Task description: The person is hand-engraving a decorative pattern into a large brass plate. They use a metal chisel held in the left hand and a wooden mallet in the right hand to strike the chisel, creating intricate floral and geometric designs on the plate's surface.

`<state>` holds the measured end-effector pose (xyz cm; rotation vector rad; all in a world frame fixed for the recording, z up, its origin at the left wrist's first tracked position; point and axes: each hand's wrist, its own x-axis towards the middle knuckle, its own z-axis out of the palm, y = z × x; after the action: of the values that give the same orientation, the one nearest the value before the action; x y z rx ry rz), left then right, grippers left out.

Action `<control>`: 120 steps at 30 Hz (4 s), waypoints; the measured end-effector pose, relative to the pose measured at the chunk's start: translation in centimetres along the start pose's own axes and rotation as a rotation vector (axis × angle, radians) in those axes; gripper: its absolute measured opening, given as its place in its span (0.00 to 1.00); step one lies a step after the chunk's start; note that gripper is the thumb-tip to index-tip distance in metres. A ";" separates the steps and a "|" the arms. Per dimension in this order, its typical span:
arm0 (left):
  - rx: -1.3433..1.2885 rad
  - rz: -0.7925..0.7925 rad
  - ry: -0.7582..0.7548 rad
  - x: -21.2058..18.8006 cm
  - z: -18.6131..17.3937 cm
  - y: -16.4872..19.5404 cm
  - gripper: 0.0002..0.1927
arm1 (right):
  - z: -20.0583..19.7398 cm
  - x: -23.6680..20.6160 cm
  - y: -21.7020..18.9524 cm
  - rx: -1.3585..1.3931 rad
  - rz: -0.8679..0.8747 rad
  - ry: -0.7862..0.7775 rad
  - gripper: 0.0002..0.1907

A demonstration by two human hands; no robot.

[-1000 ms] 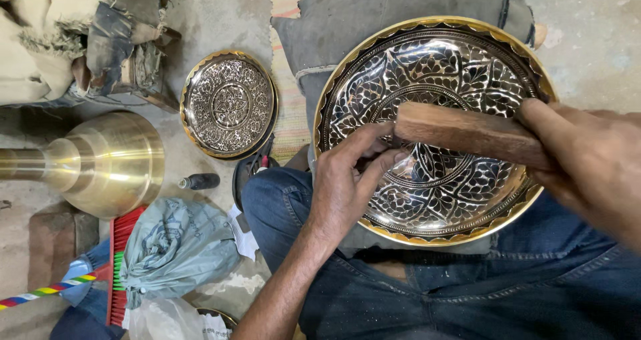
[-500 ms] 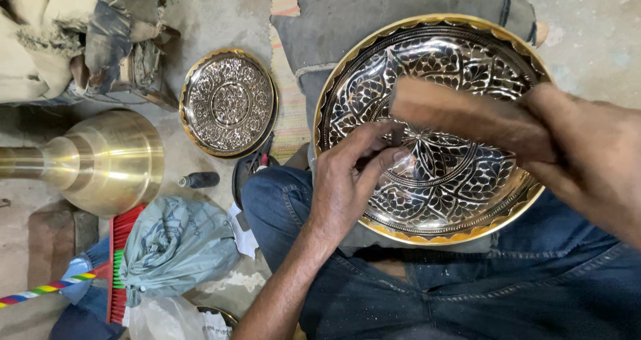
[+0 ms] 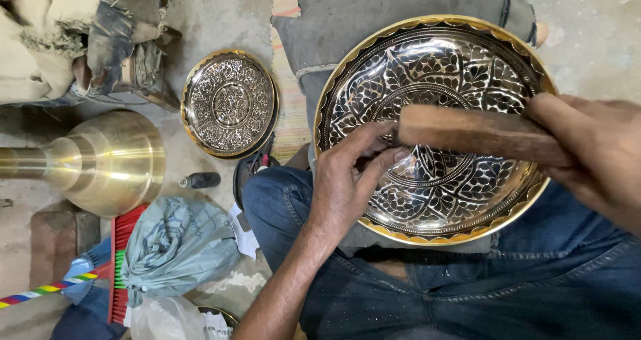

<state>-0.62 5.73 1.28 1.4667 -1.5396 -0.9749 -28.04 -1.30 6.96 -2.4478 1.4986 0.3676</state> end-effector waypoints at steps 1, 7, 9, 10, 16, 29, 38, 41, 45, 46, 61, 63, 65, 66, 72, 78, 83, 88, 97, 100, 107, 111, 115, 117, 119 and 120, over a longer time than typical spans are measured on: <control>-0.010 0.017 0.000 0.0 0.0 0.1 0.19 | -0.2 0.0 0.0 0.096 -0.009 0.027 0.24; 0.006 0.060 0.020 -0.2 -0.1 0.1 0.18 | -0.8 -0.1 -0.8 0.043 -0.048 0.032 0.23; 0.018 0.062 0.040 -0.3 -0.1 0.0 0.19 | -0.6 -0.1 -0.7 0.091 -0.019 0.030 0.23; 0.011 0.065 0.036 -0.3 -0.1 -0.1 0.18 | -0.2 -0.2 -0.9 0.107 0.063 0.025 0.23; 0.002 0.064 0.020 -0.4 0.1 -0.7 0.18 | 0.5 -0.2 0.4 0.190 0.033 0.019 0.26; 0.018 0.057 0.027 -0.5 0.2 -0.9 0.18 | -0.9 -0.6 -1.8 0.125 0.195 -0.141 0.22; 0.020 0.052 0.028 -0.3 0.1 0.1 0.18 | -0.3 -0.2 -0.5 -0.093 0.076 -0.196 0.16; 0.010 0.050 0.030 -0.3 0.1 0.1 0.19 | 0.1 -0.2 -0.4 -0.043 0.007 -0.098 0.20; 0.014 0.088 0.029 -0.3 0.0 -0.3 0.20 | 0.4 -0.4 -0.4 0.079 0.122 -0.057 0.25; 0.013 0.069 0.023 -0.2 0.1 -0.5 0.19 | 0.4 -0.4 -0.3 -0.059 0.100 -0.148 0.24; 0.018 0.053 0.036 -0.5 0.2 -0.3 0.18 | 0.7 -1.0 0.2 0.337 -0.047 0.057 0.24; -0.010 0.057 0.041 -0.4 0.1 -0.2 0.19 | 0.7 -0.9 0.1 0.449 -0.039 0.178 0.23; 0.004 0.063 0.034 -0.3 0.1 -0.2 0.18 | 0.6 -0.7 -0.2 0.072 0.040 0.052 0.16; 0.013 0.053 0.034 -0.4 0.0 -0.1 0.18 | 0.6 -0.7 -0.3 0.091 -0.006 0.055 0.20; -0.005 0.061 0.024 -0.6 -0.2 0.0 0.18 | 0.6 -1.0 -0.5 0.230 0.112 0.059 0.27; -0.011 0.076 0.031 -0.5 -0.1 0.1 0.18 | 1.4 -1.6 -0.3 0.287 0.112 0.060 0.26; 0.021 0.069 0.050 -0.8 -0.3 0.2 0.18 | 1.2 -1.6 -0.9 0.222 0.128 0.030 0.25; 0.049 0.134 0.045 -0.7 -0.2 -0.2 0.17 | 1.4 -1.9 -0.9 0.145 0.072 0.120 0.25; -0.417 0.009 0.395 -3.0 -0.4 0.4 0.16 | 9.0 -5.1 0.5 0.751 0.184 0.525 0.15; -0.508 -0.080 0.473 -3.6 -0.4 0.0 0.16 | 10.7 -6.6 -0.5 0.880 0.488 0.576 0.13; -0.275 -0.095 0.247 -3.4 1.5 1.1 0.17 | 9.8 -4.9 -2.6 1.013 0.439 0.590 0.14; -0.189 -0.067 0.227 -1.6 3.6 1.9 0.15 | 8.2 -3.1 -2.4 0.954 0.308 0.610 0.18; -0.115 -0.135 0.267 -1.3 4.3 2.3 0.15 | 7.2 -3.1 -2.5 0.954 0.314 0.556 0.21; -0.102 -0.116 0.293 -1.7 4.5 2.6 0.14 | 6.9 -3.5 -2.6 0.908 0.321 0.525 0.21; -0.110 -0.104 0.310 -1.9 4.7 2.7 0.14 | 6.8 -3.6 -2.6 0.912 0.316 0.523 0.21; -0.112 -0.103 0.317 -2.1 4.7 2.7 0.14 | 6.7 -3.7 -2.5 0.861 0.343 0.503 0.21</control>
<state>-5.96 7.99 1.84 1.5479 -1.1742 -0.8261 -27.95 5.13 2.09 -1.6418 1.7529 -0.7488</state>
